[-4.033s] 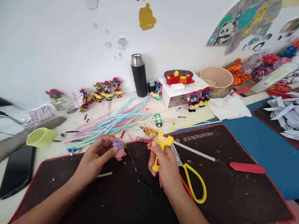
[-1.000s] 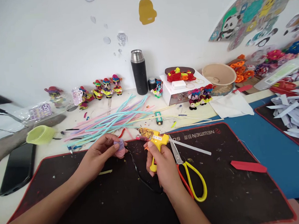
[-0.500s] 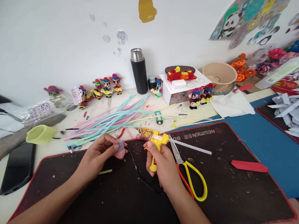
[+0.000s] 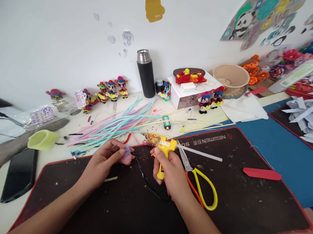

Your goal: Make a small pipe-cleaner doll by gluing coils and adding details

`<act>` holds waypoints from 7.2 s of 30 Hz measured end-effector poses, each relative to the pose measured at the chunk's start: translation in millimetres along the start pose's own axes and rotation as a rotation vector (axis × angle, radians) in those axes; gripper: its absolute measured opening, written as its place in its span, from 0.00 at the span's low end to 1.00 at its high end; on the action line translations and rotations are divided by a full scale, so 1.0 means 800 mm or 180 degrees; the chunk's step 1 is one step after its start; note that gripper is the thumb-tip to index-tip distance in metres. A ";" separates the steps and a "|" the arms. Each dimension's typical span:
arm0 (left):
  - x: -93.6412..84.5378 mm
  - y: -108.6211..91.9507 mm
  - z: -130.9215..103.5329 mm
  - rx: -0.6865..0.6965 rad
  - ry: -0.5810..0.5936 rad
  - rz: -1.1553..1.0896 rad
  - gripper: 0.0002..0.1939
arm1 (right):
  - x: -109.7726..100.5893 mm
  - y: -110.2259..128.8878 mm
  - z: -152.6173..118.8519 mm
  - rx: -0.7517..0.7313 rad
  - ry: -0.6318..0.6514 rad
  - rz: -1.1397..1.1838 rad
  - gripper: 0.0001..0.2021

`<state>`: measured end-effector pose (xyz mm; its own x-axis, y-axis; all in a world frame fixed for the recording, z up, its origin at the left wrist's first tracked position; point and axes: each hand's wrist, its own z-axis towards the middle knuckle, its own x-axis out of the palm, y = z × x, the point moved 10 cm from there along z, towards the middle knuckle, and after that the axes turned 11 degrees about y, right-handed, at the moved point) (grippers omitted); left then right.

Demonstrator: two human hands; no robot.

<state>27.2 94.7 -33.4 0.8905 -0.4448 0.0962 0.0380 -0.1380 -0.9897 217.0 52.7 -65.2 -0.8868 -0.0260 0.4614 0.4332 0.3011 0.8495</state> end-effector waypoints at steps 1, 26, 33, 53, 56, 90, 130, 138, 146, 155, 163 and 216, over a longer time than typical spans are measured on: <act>-0.001 0.000 0.000 -0.0003 -0.0009 0.0017 0.15 | 0.000 0.000 0.000 -0.0005 0.0009 0.0007 0.22; -0.010 0.025 -0.003 -0.0265 -0.0098 -0.0346 0.15 | 0.000 0.000 -0.001 -0.0004 0.0015 0.0066 0.22; -0.009 0.021 -0.002 -0.0283 -0.0105 -0.0226 0.17 | -0.001 -0.001 -0.001 0.0022 0.0005 0.0049 0.22; -0.003 0.003 0.001 -0.0039 -0.0039 -0.0094 0.17 | -0.001 0.000 -0.001 0.0037 -0.0029 -0.0013 0.21; -0.001 0.000 0.000 0.0017 -0.0007 -0.0043 0.16 | -0.001 -0.001 -0.002 0.0051 -0.0043 -0.0022 0.21; -0.005 0.013 -0.006 -0.0275 -0.0048 0.0009 0.21 | -0.001 -0.002 0.000 0.0032 0.0001 -0.0085 0.23; 0.055 0.002 -0.018 0.0116 0.0409 -0.0556 0.13 | 0.022 -0.013 0.002 0.0124 0.0316 -0.0395 0.27; 0.061 -0.004 -0.022 -0.0145 0.0637 -0.0182 0.14 | 0.018 -0.016 0.001 0.0169 0.0241 -0.0338 0.27; 0.074 0.023 -0.026 -0.0544 0.0839 -0.0758 0.20 | 0.021 -0.026 -0.002 0.0255 0.0413 -0.0304 0.29; -0.024 0.010 -0.048 -0.0632 -0.0425 -0.0980 0.24 | 0.001 0.003 -0.005 -0.0050 0.0263 -0.0365 0.24; -0.047 0.026 -0.072 -0.0807 -0.0615 -0.1184 0.25 | -0.030 0.016 -0.008 -0.0060 0.0012 -0.0501 0.24; 0.047 -0.046 -0.013 0.0661 0.0300 0.2864 0.21 | -0.024 0.017 -0.023 0.0009 0.0002 -0.0313 0.22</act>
<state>54.3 73.7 7.9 0.5839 -0.3789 -0.7179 -0.5609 0.4511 -0.6942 242.4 39.7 -57.9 -0.9249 -0.0562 0.3760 0.3435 0.2999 0.8900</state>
